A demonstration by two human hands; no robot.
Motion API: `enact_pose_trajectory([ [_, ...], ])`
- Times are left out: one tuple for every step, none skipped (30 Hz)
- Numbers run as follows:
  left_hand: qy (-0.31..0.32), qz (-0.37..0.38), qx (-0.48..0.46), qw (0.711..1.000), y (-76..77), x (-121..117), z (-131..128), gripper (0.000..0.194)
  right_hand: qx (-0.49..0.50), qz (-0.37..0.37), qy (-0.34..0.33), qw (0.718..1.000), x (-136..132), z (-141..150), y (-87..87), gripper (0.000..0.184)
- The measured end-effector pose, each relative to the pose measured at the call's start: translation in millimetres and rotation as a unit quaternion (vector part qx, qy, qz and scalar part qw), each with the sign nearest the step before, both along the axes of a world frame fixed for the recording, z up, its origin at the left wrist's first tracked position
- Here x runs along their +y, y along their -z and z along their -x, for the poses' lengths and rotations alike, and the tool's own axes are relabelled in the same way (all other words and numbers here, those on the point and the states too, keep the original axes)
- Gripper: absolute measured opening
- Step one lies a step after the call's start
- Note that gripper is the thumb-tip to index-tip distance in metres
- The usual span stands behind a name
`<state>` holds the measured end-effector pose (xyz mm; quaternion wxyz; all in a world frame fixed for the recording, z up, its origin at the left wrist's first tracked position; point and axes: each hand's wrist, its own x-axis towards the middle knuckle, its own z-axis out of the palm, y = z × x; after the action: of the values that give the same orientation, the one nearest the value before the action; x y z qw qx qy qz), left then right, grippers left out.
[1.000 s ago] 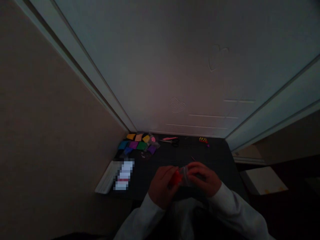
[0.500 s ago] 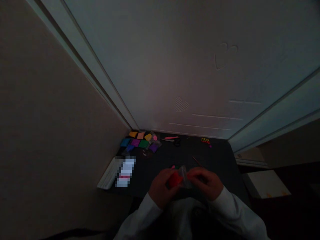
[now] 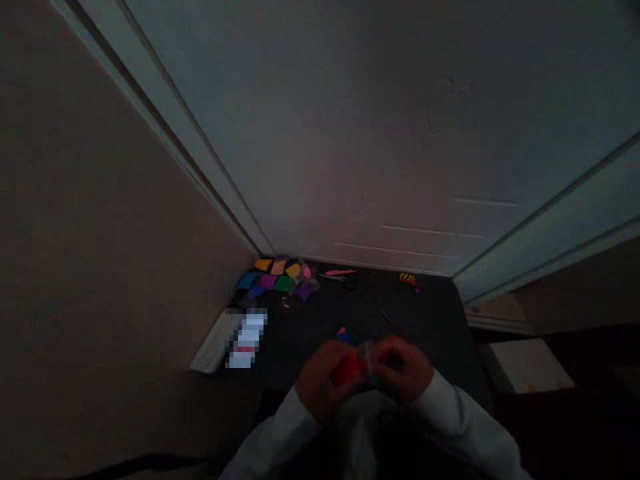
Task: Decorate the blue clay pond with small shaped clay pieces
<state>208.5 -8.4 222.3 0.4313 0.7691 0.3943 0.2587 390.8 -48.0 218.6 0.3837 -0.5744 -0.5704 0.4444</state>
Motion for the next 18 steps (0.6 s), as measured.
enact_pose_trajectory([
  [0.004,-0.01,0.001,1.0,1.1,0,0,0.032,0.002,-0.008,0.011,1.0,-1,1,0.6,0.011],
  [0.008,-0.019,0.001,1.0,2.2,0,0,0.033,0.002,-0.017,0.02,1.0,-2,2,0.7,0.01],
  [0.011,-0.029,0.002,1.0,3.2,0,0,0.033,0.001,-0.026,0.025,0.999,-3,3,0.3,0.009],
  [0.014,-0.038,0.002,0.999,4.3,0,0,0.033,-0.001,-0.033,0.029,0.999,-4,4,-0.4,0.009],
  [0.017,-0.046,0.002,0.999,5.4,0,1,0.033,-0.004,-0.039,0.032,0.999,-5,5,-1.2,0.008],
  [0.019,-0.054,0.002,0.998,6.4,0,1,0.033,-0.01,-0.044,0.03,0.999,-5,6,-2.0,0.008],
  [0.021,-0.062,0.001,0.998,7.3,1,2,0.034,-0.016,-0.05,0.025,0.998,-6,6,-2.8,0.007],
  [0.022,-0.068,0.0,0.997,8.2,1,2,0.034,-0.024,-0.055,0.02,0.998,-6,7,-3.5,0.007],
  [0.023,-0.074,-0.001,0.997,9.0,1,2,0.034,-0.03,-0.06,0.016,0.998,-6,7,-4.1,0.006],
  [0.023,-0.08,-0.001,0.997,9.5,1,2,0.034,-0.036,-0.062,0.012,0.997,-6,7,-4.6,0.006],
  [0.022,-0.085,-0.002,0.996,9.8,1,2,0.034,-0.042,-0.061,0.009,0.997,-6,7,-4.9,0.006],
  [0.021,-0.09,-0.002,0.996,9.9,0,2,0.035,-0.047,-0.059,0.007,0.997,-5,7,-5.2,0.007],
  [0.019,-0.094,-0.001,0.995,9.7,0,2,0.035,-0.052,-0.058,0.008,0.997,-5,7,-5.2,0.007],
  [0.018,-0.097,0.0,0.995,9.3,0,2,0.035,-0.054,-0.059,0.008,0.997,-5,8,-4.8,0.007],
  [0.018,-0.1,0.001,0.995,8.8,-1,2,0.034,-0.055,-0.062,0.009,0.996,-5,8,-4.2,0.008],
  [0.019,-0.103,0.003,0.995,8.3,-1,3,0.034,-0.055,-0.068,0.01,0.996,-4,9,-3.1,0.008],
  [0.019,-0.106,0.004,0.994,8.1,-1,3,0.034,-0.054,-0.072,0.011,0.996,-4,10,-1.6,0.009],
  [0.019,-0.109,0.006,0.994,8.0,-2,4,0.033,-0.054,-0.076,0.01,0.996,-4,11,0.1,0.009],
])
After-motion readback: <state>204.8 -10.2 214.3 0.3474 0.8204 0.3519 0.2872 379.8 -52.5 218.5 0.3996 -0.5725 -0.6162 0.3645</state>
